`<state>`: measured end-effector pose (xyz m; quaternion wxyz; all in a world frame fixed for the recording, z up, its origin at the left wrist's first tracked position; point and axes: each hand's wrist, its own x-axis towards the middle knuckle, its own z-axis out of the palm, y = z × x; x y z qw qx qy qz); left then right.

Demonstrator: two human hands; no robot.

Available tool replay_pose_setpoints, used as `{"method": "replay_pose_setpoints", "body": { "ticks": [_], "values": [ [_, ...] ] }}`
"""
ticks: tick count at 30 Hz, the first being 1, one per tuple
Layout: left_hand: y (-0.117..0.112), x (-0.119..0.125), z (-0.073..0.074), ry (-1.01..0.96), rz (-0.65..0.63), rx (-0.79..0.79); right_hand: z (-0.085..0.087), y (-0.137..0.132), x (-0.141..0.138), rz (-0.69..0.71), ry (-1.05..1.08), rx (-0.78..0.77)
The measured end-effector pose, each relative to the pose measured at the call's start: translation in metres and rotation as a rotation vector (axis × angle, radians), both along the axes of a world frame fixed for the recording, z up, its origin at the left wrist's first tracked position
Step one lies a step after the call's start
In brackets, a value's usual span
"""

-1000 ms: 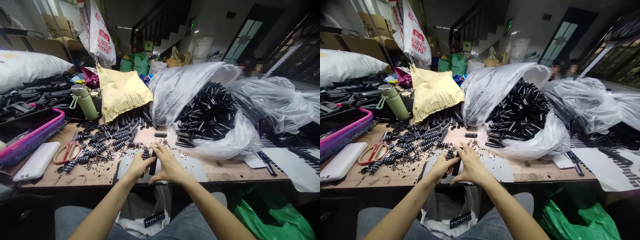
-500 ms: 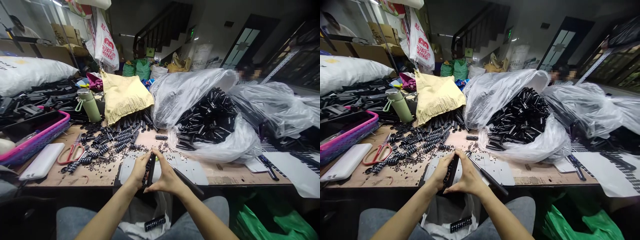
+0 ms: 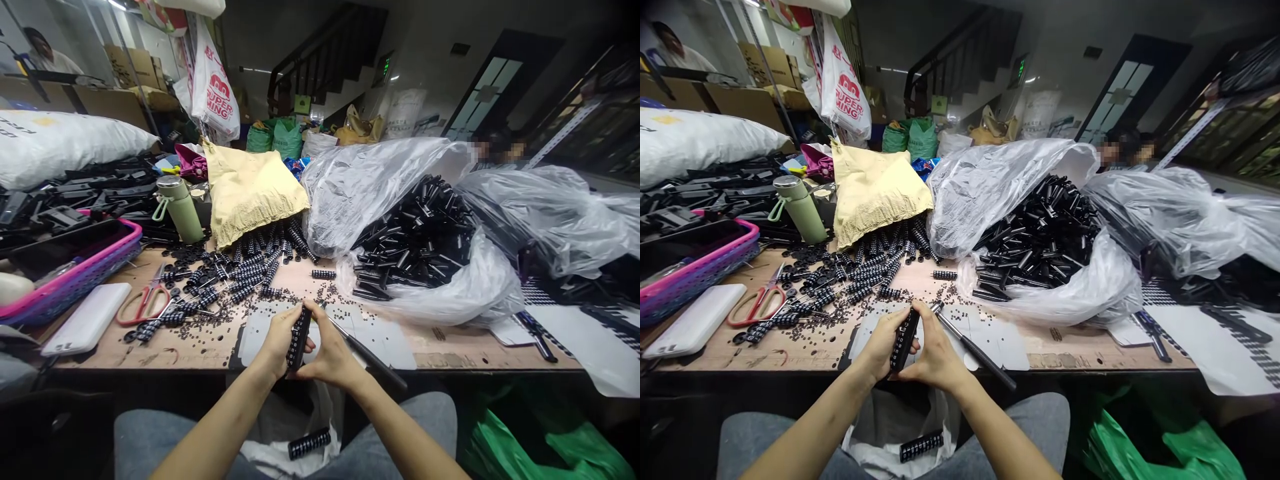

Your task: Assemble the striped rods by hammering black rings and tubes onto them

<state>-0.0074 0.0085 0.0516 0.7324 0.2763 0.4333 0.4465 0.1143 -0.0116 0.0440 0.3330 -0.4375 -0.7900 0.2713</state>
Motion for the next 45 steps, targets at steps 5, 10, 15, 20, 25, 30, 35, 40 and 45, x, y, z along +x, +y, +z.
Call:
{"method": "replay_pose_setpoints", "body": {
  "ticks": [5, 10, 15, 20, 25, 30, 35, 40, 45],
  "values": [
    [0.002, -0.003, -0.011, 0.139, -0.05, 0.075, -0.009, 0.0, -0.008, -0.102, 0.017, -0.079],
    [-0.005, -0.006, -0.046, 0.94, -0.03, 0.828, -0.043, 0.002, -0.012, -0.232, -0.082, 0.025],
    [-0.006, -0.012, -0.07, 1.445, -0.303, 1.214, -0.051, -0.004, 0.03, -0.46, -0.476, 0.035],
    [-0.002, -0.023, -0.066, 1.554, -0.383, 1.376, -0.022, -0.024, 0.07, -0.61, -0.653, -0.18],
    [-0.004, -0.024, -0.062, 1.638, -0.374, 1.348, -0.013, -0.05, 0.058, -0.603, -0.454, -0.271],
    [-0.015, -0.005, -0.069, 1.701, -0.324, 1.319, -0.001, -0.056, 0.041, -0.551, -0.483, -0.274],
    [-0.023, 0.011, -0.089, 1.726, -0.307, 1.34, 0.008, -0.058, 0.002, -0.355, -0.486, -0.181],
    [-0.017, 0.009, -0.084, 1.604, -0.325, 1.244, 0.002, -0.05, -0.005, -0.286, -0.624, -0.246],
    [0.009, -0.002, -0.04, 1.383, -0.546, 1.0, -0.005, -0.029, 0.033, -0.515, -0.658, -0.235]
  ]
}}
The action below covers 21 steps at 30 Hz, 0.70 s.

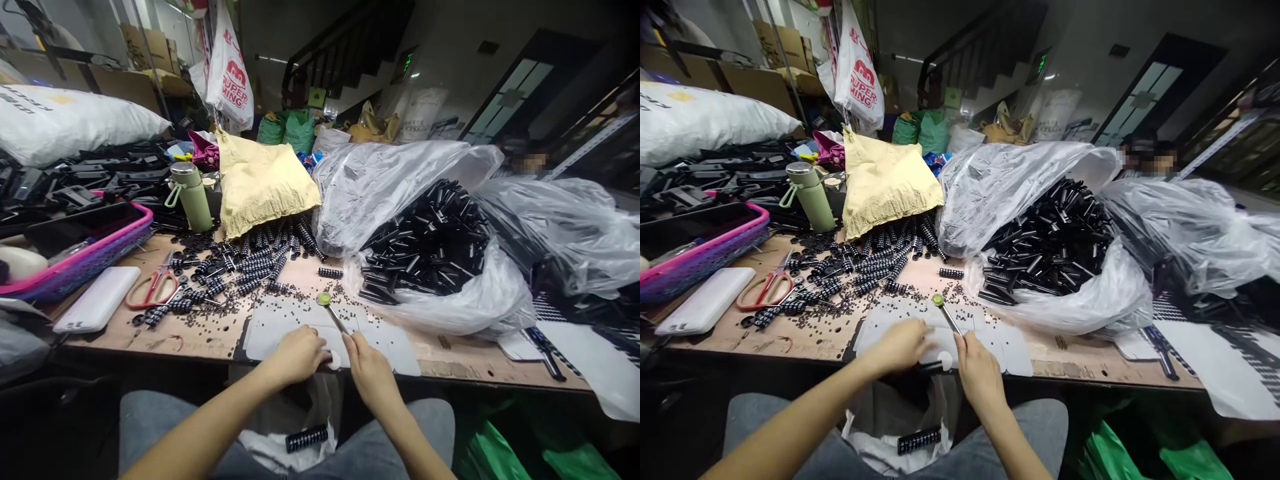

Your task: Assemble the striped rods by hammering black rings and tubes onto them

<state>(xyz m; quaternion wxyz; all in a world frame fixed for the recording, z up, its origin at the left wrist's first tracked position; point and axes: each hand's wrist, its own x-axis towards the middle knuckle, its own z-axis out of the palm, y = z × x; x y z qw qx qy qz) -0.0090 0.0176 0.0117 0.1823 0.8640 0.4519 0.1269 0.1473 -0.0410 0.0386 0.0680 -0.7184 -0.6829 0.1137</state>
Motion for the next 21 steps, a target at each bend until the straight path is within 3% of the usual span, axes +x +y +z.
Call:
{"method": "replay_pose_setpoints", "body": {
  "ticks": [3, 5, 7, 9, 11, 15, 17, 19, 21],
  "values": [
    [0.052, -0.01, 0.019, 0.027, 0.29, -0.003, -0.014, 0.009, 0.019, -0.052, -0.089, 0.036],
    [0.094, -0.015, 0.023, 0.043, 0.448, 0.039, -0.022, 0.016, 0.025, -0.03, -0.12, 0.106],
    [0.128, -0.018, 0.021, 0.058, 0.523, 0.043, -0.025, 0.028, 0.027, 0.022, -0.123, 0.191],
    [0.147, -0.017, 0.016, 0.06, 0.524, 0.035, -0.024, 0.049, 0.027, 0.059, -0.14, 0.25],
    [0.15, -0.014, 0.012, 0.044, 0.499, 0.04, -0.018, 0.075, 0.027, 0.062, -0.189, 0.265],
    [0.132, -0.014, 0.012, -0.036, 0.487, 0.084, -0.011, 0.125, 0.045, -0.054, -0.252, 0.244],
    [0.118, -0.017, 0.016, -0.223, 0.525, 0.027, -0.012, 0.136, 0.062, -0.104, -0.249, 0.228],
    [0.103, -0.02, 0.021, -0.573, 0.59, -0.199, -0.016, 0.137, 0.079, -0.091, -0.237, 0.193],
    [0.087, -0.02, 0.024, -0.922, 0.628, -0.521, -0.017, 0.132, 0.091, -0.036, -0.209, 0.169]
  ]
}}
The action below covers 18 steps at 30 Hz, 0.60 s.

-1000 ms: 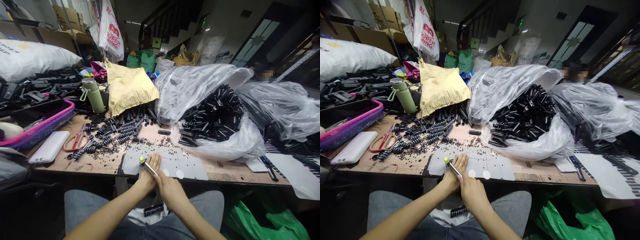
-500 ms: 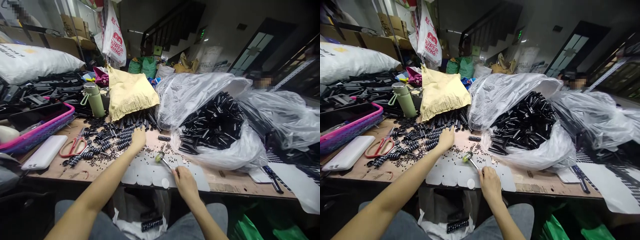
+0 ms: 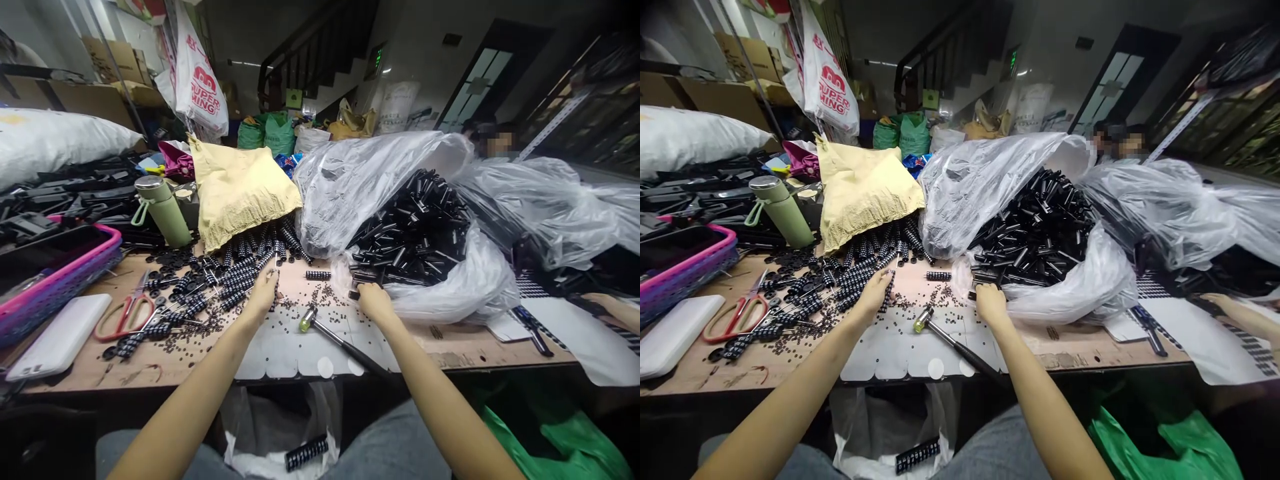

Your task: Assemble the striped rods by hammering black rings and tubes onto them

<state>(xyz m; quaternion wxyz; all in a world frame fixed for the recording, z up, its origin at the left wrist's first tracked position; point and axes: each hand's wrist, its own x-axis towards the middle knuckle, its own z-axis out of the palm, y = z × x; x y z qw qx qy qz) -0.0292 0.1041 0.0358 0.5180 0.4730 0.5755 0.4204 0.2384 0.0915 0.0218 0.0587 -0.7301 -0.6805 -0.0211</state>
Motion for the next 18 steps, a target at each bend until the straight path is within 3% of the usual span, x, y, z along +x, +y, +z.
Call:
{"method": "replay_pose_setpoints", "body": {
  "ticks": [2, 6, 11, 13, 16, 18],
  "values": [
    [-0.018, 0.004, 0.002, -0.207, -0.032, -0.136, 0.003, -0.008, 0.004, 0.063, 0.035, 0.015],
    [-0.047, 0.024, -0.001, -0.32, -0.115, -0.193, 0.011, -0.025, -0.01, 0.165, 0.125, 0.153],
    [-0.06, 0.04, -0.016, -0.227, -0.112, -0.108, 0.004, -0.05, -0.034, 0.109, 0.321, 0.358],
    [-0.061, 0.039, -0.023, -0.173, -0.085, -0.022, -0.001, -0.058, -0.04, 0.162, 0.383, 0.287],
    [-0.062, 0.033, -0.027, -0.141, -0.052, 0.051, -0.003, -0.065, -0.048, 0.357, 0.352, 0.094],
    [-0.063, 0.031, -0.026, -0.139, -0.022, 0.07, -0.002, -0.064, -0.054, 0.347, 0.359, 0.049]
  ]
}}
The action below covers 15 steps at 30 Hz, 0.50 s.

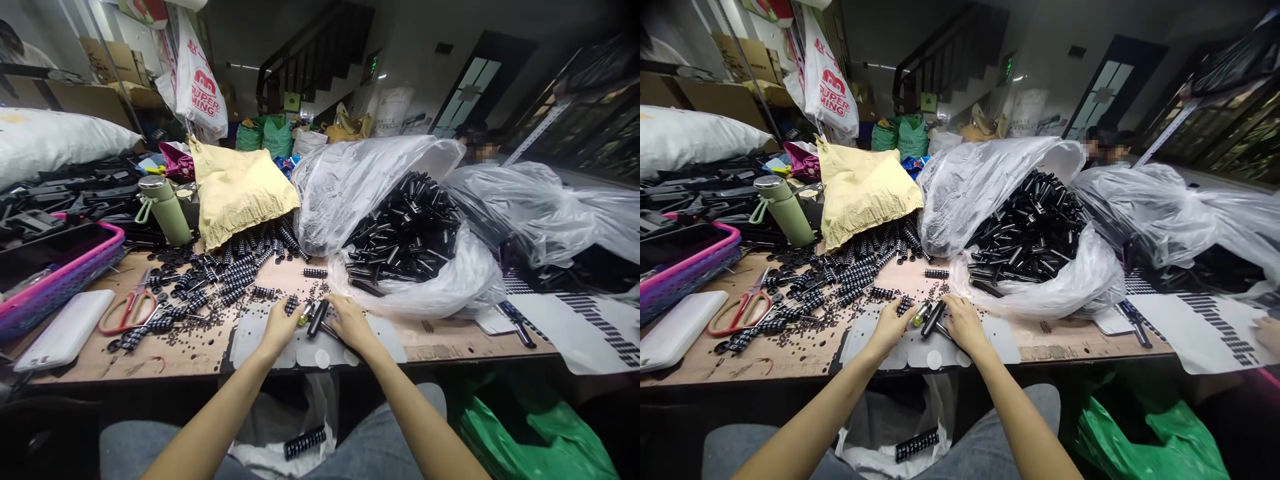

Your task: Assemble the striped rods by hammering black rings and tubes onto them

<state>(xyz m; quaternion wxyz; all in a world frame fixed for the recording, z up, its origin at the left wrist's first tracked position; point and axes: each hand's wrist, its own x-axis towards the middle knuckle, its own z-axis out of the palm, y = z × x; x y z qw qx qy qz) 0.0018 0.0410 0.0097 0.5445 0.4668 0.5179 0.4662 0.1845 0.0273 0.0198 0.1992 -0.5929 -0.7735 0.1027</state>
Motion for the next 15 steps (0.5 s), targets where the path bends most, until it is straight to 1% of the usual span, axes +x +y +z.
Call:
{"method": "replay_pose_setpoints", "body": {
  "ticks": [3, 6, 7, 9, 11, 12, 13, 14, 15],
  "values": [
    [-0.002, 0.0, 0.004, -0.008, 0.004, -0.004, 0.004, 0.005, -0.009, -0.065, 0.017, -0.085],
    [-0.003, 0.0, 0.008, -0.075, -0.046, -0.028, 0.009, 0.007, -0.016, -0.029, -0.02, -0.189],
    [-0.004, 0.0, 0.009, -0.106, -0.065, -0.039, 0.011, 0.006, -0.017, -0.011, -0.009, -0.192],
    [-0.006, -0.002, 0.009, -0.123, -0.11, -0.06, 0.015, 0.003, -0.021, 0.065, 0.065, -0.149],
    [-0.01, -0.003, 0.009, -0.074, -0.165, -0.055, 0.02, -0.003, -0.027, 0.176, 0.197, -0.102],
    [-0.012, -0.004, 0.009, -0.042, -0.184, -0.028, 0.022, -0.007, -0.03, 0.206, 0.297, -0.104],
    [-0.014, -0.004, 0.009, -0.01, -0.19, 0.022, 0.024, -0.011, -0.034, 0.19, 0.43, -0.137],
    [-0.016, -0.005, 0.01, 0.029, -0.18, 0.094, 0.026, -0.015, -0.038, 0.127, 0.599, -0.207],
    [-0.019, -0.005, 0.012, 0.081, -0.157, 0.183, 0.027, -0.018, -0.042, 0.038, 0.79, -0.322]
  ]
}}
